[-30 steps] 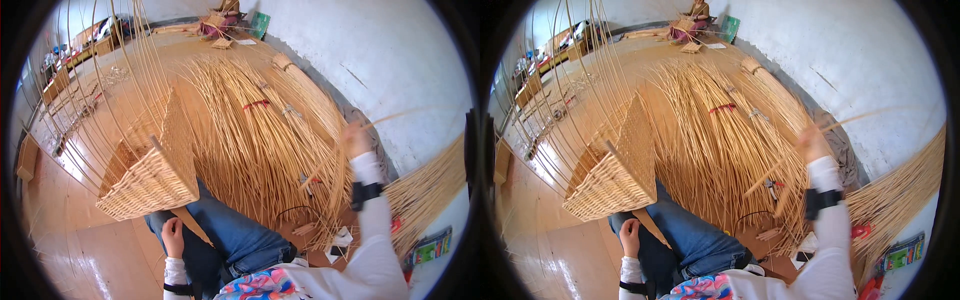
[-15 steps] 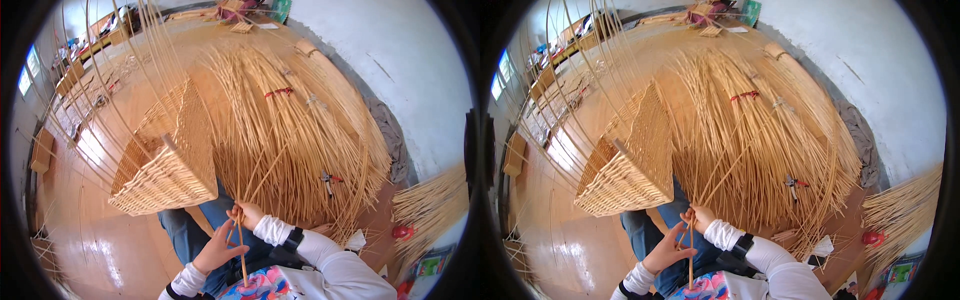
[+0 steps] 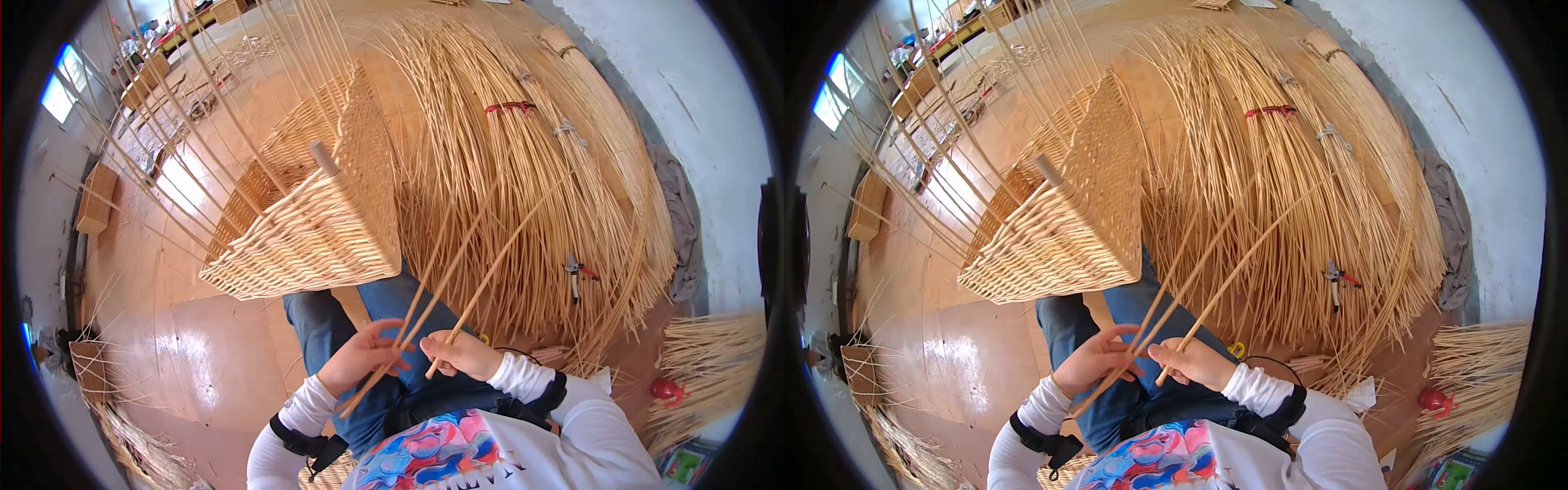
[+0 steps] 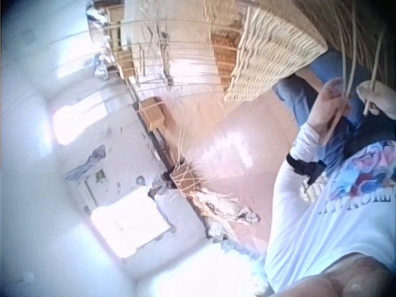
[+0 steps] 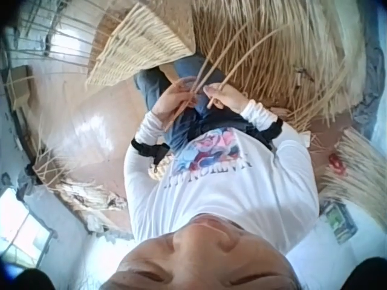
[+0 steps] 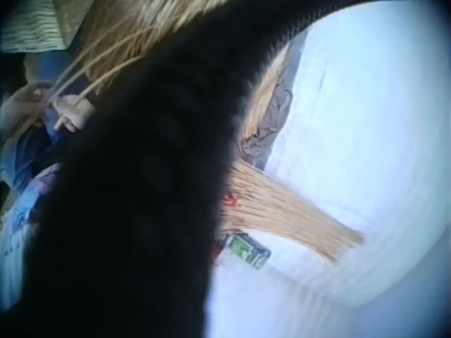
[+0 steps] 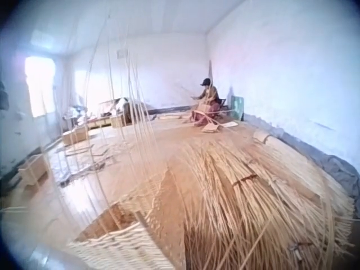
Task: Weaving a large wicker basket using long wooden strands.
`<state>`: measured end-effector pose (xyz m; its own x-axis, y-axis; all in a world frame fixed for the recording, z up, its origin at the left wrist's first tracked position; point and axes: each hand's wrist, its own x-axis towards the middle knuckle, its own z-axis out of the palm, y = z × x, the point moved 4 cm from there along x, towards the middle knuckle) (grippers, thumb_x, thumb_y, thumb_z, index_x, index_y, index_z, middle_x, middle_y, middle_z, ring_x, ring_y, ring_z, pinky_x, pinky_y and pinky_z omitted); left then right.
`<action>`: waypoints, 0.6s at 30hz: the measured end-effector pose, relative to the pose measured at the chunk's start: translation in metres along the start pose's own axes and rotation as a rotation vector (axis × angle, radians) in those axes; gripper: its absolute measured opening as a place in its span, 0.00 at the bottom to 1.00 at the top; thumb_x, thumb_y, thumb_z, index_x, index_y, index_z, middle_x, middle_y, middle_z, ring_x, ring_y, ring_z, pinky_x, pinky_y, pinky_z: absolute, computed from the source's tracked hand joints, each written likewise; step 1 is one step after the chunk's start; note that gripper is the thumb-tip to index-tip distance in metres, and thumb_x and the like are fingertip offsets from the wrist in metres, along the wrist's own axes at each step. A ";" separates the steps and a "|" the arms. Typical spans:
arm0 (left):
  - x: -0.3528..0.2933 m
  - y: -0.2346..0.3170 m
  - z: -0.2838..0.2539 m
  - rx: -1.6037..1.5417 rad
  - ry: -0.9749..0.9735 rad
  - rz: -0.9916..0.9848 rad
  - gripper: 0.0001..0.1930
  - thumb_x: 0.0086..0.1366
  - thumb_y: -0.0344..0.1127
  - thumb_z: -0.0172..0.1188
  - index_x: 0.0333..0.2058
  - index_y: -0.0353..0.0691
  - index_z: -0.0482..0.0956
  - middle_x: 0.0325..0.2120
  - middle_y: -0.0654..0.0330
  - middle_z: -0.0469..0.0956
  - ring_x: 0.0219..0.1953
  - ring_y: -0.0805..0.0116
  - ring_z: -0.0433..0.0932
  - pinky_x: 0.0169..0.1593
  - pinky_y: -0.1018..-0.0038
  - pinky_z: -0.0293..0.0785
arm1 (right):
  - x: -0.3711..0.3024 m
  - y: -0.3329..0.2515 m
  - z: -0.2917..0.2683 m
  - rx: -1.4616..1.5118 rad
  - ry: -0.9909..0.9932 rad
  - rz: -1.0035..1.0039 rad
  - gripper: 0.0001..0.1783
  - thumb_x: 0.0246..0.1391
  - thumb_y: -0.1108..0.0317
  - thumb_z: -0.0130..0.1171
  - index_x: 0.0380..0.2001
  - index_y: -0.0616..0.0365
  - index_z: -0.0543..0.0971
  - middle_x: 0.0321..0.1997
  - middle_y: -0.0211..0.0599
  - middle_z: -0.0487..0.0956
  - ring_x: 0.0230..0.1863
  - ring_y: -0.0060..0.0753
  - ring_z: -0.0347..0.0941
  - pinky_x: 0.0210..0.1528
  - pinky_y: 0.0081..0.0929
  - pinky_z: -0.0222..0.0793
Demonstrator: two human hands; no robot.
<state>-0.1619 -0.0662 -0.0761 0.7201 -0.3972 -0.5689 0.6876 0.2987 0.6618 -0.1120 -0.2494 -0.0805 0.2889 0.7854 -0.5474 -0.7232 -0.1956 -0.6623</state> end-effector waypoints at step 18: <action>-0.138 0.098 -0.023 1.324 0.953 0.798 0.06 0.56 0.29 0.64 0.34 0.39 0.81 0.33 0.55 0.79 0.33 0.54 0.77 0.38 0.62 0.75 | -0.004 -0.139 0.017 0.012 0.546 -0.802 0.08 0.67 0.69 0.47 0.46 0.54 0.61 0.32 0.48 0.79 0.20 0.28 0.75 0.23 0.21 0.75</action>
<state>-0.1915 0.0377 0.0559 0.9311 0.1998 0.3053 0.0115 -0.8523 0.5229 -0.0229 -0.2150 0.0224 0.9483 0.3014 -0.0991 -0.1896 0.2880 -0.9387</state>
